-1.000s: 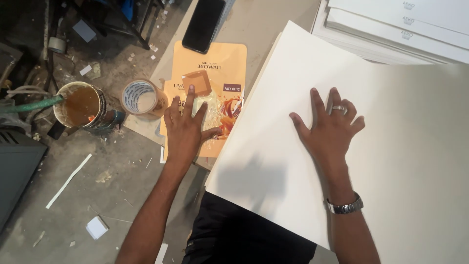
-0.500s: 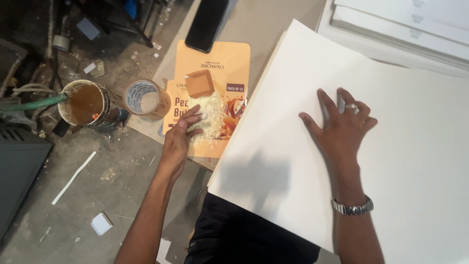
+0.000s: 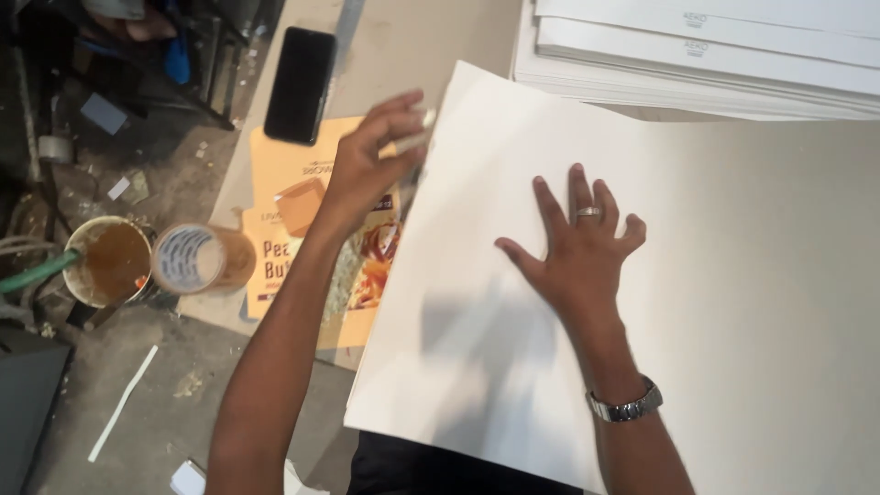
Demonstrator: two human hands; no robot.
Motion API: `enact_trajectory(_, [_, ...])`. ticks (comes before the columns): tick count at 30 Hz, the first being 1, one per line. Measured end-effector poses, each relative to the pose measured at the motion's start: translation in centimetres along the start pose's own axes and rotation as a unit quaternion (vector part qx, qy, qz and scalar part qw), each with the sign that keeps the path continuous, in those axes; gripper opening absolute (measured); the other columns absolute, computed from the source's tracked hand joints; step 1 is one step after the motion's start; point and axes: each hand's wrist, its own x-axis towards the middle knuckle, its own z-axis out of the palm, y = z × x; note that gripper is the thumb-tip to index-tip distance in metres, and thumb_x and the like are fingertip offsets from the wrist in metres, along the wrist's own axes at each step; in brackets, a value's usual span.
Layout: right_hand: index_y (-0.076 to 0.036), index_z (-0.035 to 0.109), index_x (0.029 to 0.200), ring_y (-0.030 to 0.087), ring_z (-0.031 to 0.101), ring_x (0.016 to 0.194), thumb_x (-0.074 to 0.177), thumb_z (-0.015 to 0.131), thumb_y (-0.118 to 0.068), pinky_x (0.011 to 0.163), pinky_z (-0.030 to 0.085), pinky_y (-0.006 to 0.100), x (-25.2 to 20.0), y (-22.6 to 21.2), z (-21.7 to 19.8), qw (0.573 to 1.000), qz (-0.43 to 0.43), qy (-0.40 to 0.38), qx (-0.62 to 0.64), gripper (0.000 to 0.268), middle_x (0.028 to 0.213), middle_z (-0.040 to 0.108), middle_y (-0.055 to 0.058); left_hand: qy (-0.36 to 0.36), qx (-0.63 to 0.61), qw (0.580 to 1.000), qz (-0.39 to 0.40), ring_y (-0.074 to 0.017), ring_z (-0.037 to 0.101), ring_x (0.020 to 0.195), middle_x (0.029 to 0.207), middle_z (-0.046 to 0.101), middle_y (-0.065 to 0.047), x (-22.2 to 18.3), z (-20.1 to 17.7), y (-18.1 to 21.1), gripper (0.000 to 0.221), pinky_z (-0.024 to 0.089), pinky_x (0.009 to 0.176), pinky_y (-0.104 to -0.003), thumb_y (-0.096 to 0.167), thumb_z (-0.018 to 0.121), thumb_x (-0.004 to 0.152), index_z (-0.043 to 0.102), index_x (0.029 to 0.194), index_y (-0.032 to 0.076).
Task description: The recorder is handling and sorting large sheets of paper, possibly as part of a printing or packaging manufacturing process.
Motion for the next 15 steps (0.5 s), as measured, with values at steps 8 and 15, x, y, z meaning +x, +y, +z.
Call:
enact_trajectory(8, [-0.021, 0.061, 0.146, 0.043, 0.04, 0.14, 0.082, 0.072, -0.076, 0.098, 0.03, 0.072, 0.6, -0.3, -0.4, 1.0, -0.01, 0.022, 0.001, 0.085, 0.16, 0.044, 0.017, 0.0, 0.124, 0.992, 0.009, -0.0213, 0.07, 0.117, 0.155, 0.049, -0.009, 8.0, 0.3, -3.6, 0.037, 0.066, 0.087, -0.03, 0.005, 0.077, 0.091, 0.068, 0.126, 0.01])
enact_trajectory(15, [-0.02, 0.061, 0.145, 0.045, 0.04, 0.139, 0.077, 0.075, -0.075, 0.097, 0.029, 0.074, 0.9, -0.6, -0.8, 1.0, 0.007, -0.009, 0.017, 0.088, 0.156, 0.045, 0.021, -0.018, 0.136, 0.99, 0.008, -0.0129, 0.069, 0.101, 0.156, 0.048, -0.01, 9.3, 0.3, -3.9, 0.034, 0.064, 0.077, -0.024, 0.004, 0.077, 0.091, 0.07, 0.123, 0.011])
